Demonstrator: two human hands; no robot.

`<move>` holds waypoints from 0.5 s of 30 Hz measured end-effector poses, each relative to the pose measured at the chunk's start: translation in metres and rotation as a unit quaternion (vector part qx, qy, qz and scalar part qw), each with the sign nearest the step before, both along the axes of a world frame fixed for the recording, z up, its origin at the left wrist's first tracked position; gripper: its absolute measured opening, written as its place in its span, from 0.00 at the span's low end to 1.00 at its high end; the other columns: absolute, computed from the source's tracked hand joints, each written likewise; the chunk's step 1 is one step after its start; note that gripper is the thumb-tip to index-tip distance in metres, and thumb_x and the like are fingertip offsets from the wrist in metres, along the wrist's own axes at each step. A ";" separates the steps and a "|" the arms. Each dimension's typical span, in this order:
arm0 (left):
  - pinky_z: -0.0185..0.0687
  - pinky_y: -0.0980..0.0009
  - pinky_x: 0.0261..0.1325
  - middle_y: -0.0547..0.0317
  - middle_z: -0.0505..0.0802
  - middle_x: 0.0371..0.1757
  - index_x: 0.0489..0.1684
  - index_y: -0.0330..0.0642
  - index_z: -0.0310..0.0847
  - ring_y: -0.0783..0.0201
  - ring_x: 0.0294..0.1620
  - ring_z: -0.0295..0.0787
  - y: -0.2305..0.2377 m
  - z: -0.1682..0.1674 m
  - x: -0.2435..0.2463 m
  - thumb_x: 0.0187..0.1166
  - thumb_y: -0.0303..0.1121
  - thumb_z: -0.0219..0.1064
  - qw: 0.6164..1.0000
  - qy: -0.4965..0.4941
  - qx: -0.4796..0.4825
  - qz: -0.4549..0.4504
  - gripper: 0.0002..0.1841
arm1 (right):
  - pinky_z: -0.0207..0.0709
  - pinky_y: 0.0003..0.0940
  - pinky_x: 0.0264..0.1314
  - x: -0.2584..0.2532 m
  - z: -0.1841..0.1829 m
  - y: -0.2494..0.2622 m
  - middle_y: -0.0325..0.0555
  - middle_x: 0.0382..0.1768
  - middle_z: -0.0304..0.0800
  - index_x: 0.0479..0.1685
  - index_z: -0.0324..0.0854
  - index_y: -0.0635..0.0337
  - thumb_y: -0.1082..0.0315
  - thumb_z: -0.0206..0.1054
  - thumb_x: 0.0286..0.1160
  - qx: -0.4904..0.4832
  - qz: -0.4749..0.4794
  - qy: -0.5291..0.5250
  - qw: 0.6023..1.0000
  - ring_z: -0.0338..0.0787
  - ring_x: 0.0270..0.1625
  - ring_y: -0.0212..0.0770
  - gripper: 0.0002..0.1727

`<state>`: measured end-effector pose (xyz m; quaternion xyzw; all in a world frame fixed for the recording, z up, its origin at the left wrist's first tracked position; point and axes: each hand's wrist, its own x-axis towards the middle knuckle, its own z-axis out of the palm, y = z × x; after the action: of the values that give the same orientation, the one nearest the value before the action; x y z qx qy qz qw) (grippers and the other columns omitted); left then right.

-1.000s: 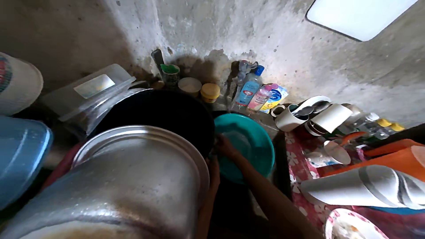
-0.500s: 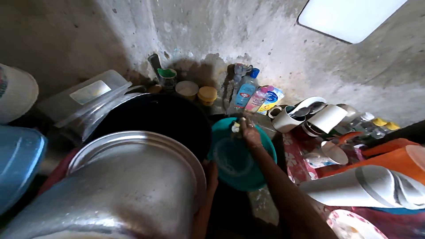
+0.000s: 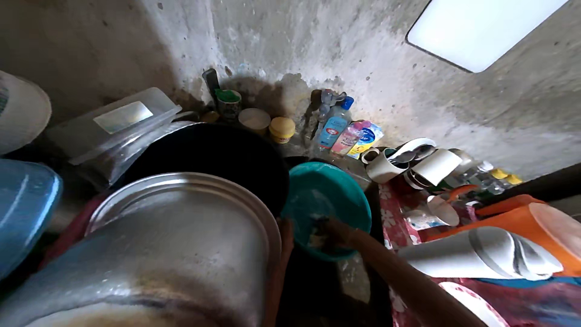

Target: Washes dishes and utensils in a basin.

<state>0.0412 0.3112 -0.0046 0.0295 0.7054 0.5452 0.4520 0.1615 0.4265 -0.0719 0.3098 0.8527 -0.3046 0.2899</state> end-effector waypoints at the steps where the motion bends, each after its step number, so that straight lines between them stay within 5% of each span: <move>1: 0.68 0.56 0.81 0.27 0.66 0.86 0.90 0.25 0.48 0.42 0.82 0.71 0.000 0.016 0.001 0.80 0.08 0.50 1.000 -0.020 -0.009 0.008 0.34 | 0.60 0.63 0.86 0.008 -0.005 0.010 0.72 0.78 0.74 0.68 0.82 0.72 0.75 0.68 0.78 0.050 0.001 -0.027 0.998 0.69 0.83 0.70 0.20; 3: 0.68 0.60 0.80 0.27 0.66 0.86 0.90 0.24 0.46 0.46 0.83 0.70 0.000 0.017 0.001 0.83 0.11 0.50 0.999 0.002 -0.013 -0.031 0.32 | 0.55 0.64 0.88 0.013 -0.015 0.039 0.73 0.79 0.72 0.72 0.80 0.71 0.73 0.67 0.80 0.140 -0.023 -0.028 0.989 0.66 0.85 0.72 0.22; 5: 0.82 0.55 0.64 0.17 0.80 0.68 0.80 0.17 0.62 0.37 0.65 0.83 0.006 -0.072 0.013 0.80 0.16 0.56 0.982 0.161 0.083 0.048 0.26 | 0.57 0.62 0.88 -0.002 -0.030 0.061 0.74 0.80 0.71 0.76 0.75 0.71 0.71 0.63 0.83 0.205 -0.057 -0.004 0.977 0.66 0.85 0.72 0.24; 8: 0.74 0.49 0.76 0.28 0.76 0.79 0.90 0.33 0.55 0.42 0.77 0.77 0.009 -0.100 -0.006 0.85 0.18 0.56 0.996 0.071 0.061 -0.006 0.31 | 0.56 0.61 0.89 -0.059 -0.051 0.064 0.70 0.85 0.64 0.87 0.64 0.67 0.67 0.53 0.91 0.240 -0.095 0.064 0.964 0.63 0.88 0.70 0.28; 11: 0.74 0.55 0.75 0.28 0.74 0.81 0.89 0.28 0.54 0.45 0.77 0.76 0.018 -0.117 -0.006 0.84 0.18 0.57 0.995 0.069 0.064 0.035 0.31 | 0.59 0.60 0.87 -0.101 -0.053 0.023 0.72 0.82 0.70 0.86 0.64 0.69 0.66 0.54 0.90 0.188 -0.073 0.110 0.973 0.69 0.85 0.69 0.28; 14: 0.84 0.62 0.67 0.24 0.74 0.78 0.87 0.22 0.55 0.45 0.72 0.81 0.028 -0.179 -0.002 0.79 0.20 0.60 0.973 0.162 0.135 0.097 0.34 | 0.57 0.57 0.89 -0.071 -0.031 -0.016 0.72 0.83 0.67 0.85 0.65 0.72 0.69 0.61 0.86 0.062 0.008 0.123 0.990 0.67 0.86 0.66 0.30; 15: 0.82 0.60 0.69 0.26 0.74 0.80 0.88 0.24 0.54 0.45 0.73 0.80 0.025 -0.165 -0.003 0.80 0.19 0.60 0.982 0.123 0.113 0.086 0.33 | 0.58 0.55 0.89 -0.051 -0.025 -0.018 0.71 0.83 0.68 0.84 0.67 0.71 0.71 0.61 0.86 0.016 0.030 0.120 0.992 0.70 0.85 0.65 0.28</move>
<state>0.0381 0.3363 -0.1691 0.0866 0.6898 0.6501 0.3068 0.1108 0.4081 -0.0965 0.2505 0.8949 -0.3171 0.1896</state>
